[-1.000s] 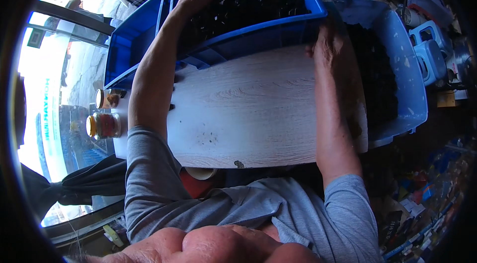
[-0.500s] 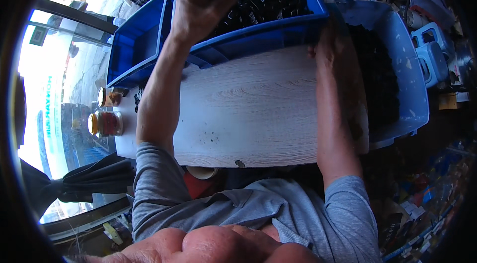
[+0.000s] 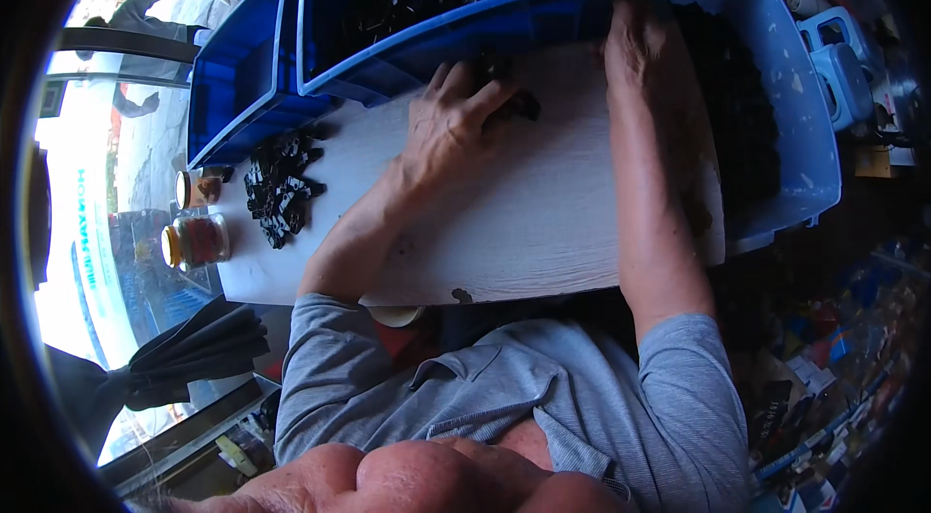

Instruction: Assembling small black plastic components at a workbench.

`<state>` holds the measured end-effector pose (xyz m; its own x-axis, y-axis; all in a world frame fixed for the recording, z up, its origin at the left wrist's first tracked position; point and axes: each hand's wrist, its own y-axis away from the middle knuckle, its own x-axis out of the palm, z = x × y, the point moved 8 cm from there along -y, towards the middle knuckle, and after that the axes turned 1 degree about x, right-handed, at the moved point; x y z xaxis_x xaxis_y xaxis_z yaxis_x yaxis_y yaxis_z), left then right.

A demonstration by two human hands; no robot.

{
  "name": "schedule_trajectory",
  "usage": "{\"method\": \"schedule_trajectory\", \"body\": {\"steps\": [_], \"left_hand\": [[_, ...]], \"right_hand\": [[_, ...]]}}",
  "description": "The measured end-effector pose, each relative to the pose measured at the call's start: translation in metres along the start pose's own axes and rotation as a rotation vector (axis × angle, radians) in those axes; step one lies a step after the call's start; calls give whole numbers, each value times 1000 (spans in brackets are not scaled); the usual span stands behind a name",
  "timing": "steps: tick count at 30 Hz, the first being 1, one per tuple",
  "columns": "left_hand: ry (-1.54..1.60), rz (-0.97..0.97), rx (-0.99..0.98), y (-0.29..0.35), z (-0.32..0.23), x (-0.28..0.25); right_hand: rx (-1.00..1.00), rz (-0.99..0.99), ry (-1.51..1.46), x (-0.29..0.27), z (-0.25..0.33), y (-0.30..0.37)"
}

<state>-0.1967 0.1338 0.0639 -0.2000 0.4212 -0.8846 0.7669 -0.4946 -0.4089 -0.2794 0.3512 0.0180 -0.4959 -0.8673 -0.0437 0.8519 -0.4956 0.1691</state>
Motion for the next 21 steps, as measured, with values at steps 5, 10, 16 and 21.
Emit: {"method": "schedule_trajectory", "body": {"steps": [5, 10, 16, 21], "left_hand": [[-70, -73, -46, -4, -2, -2], [16, -157, -8, -5, -14, -22], [85, -370, -62, -16, 19, -106], [-225, -102, -193, -36, 89, -125]], "right_hand": [[-27, 39, -21, 2, 3, 2], [-10, 37, 34, -2, -8, -11], [-6, 97, -24, 3, -14, -13], [0, 93, -34, 2, -5, -5]]}}
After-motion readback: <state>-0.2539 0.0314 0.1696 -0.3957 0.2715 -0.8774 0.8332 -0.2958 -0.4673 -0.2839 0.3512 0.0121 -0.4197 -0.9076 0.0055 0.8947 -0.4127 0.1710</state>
